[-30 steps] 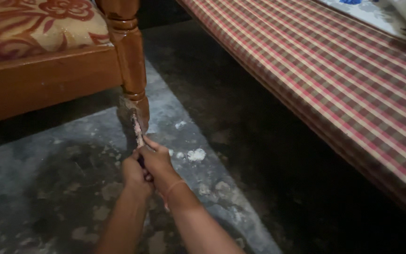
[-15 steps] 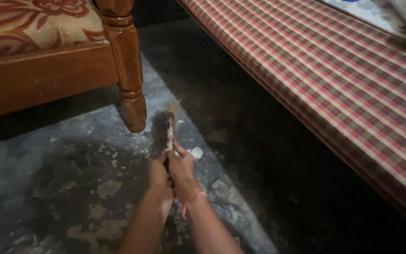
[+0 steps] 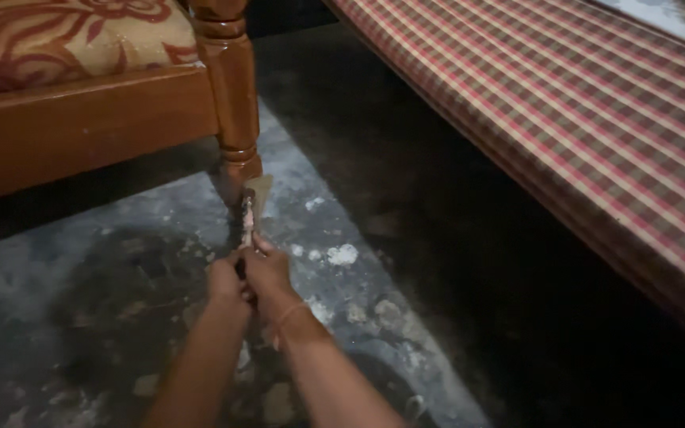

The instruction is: The person scrubs the wooden legs of a chair using a brush and water from a nearby blue bucket. The person repeatedly dips the brush into the water and scrubs the chair legs in a circular motion.

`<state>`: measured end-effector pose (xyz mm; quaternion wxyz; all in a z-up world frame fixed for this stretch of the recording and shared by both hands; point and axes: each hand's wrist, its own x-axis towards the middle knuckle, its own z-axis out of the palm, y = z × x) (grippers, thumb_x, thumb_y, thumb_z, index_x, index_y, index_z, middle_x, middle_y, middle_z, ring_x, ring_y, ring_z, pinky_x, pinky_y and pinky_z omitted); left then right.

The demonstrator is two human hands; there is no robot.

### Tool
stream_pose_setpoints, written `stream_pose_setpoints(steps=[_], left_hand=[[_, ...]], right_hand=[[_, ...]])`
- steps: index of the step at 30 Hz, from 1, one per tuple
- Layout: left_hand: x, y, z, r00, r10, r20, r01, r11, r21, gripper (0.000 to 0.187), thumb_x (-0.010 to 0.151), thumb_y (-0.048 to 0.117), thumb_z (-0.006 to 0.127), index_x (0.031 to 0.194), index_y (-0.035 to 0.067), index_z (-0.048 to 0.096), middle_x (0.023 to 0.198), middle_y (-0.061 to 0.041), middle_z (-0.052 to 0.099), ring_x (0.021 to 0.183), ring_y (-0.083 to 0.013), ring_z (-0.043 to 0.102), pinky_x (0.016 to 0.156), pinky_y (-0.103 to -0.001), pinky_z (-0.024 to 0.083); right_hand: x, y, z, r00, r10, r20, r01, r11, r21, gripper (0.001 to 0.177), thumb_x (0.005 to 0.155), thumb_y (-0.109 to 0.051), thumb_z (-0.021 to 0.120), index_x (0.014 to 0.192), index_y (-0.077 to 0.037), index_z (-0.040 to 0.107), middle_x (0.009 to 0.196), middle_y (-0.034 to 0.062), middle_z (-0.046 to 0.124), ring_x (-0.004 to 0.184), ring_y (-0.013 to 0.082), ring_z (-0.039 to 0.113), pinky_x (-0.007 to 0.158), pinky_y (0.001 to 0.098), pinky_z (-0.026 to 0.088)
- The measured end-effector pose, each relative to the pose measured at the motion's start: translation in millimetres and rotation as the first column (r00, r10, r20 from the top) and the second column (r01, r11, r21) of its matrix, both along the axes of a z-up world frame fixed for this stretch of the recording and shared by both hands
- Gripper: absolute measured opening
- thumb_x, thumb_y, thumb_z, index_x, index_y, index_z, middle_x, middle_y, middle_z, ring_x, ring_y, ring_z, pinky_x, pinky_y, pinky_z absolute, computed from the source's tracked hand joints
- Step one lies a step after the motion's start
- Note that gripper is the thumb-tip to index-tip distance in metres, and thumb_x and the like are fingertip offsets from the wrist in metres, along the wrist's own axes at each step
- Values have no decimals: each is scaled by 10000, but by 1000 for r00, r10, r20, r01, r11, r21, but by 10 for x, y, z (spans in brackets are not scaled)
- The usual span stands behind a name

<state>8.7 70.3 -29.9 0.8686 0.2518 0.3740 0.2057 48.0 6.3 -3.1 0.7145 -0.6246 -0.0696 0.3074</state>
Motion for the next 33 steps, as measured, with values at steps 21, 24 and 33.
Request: stream_pose_setpoints(steps=[21,24,33], left_hand=[[-619,375,199,988,147,-44,-141,984,111,200,1003,329,523,909,188,629,627,33,537,400,-107,380,360,-267,238],[-413,459,205,993,114,12,-115,987,114,189,1000,293,523,908,191,653,596,39,486,389,-94,341,350,-264,218],[117,330,147,991,14,133,-13,1000,-15,246,1025,307,422,883,177,576,565,26,440,372,-104,300,344,-266,208]], right_hand=[[-500,562,4,990,137,42,-141,983,116,465,956,-195,629,1420,-162,621,781,22,653,491,121,522,395,285,392],[-270,570,77,982,156,105,-163,985,61,386,963,-181,629,1329,-66,674,784,23,673,449,132,526,364,279,403],[165,286,293,984,170,52,-168,985,-39,346,943,-172,628,1286,-152,673,724,28,639,426,119,523,356,280,398]])
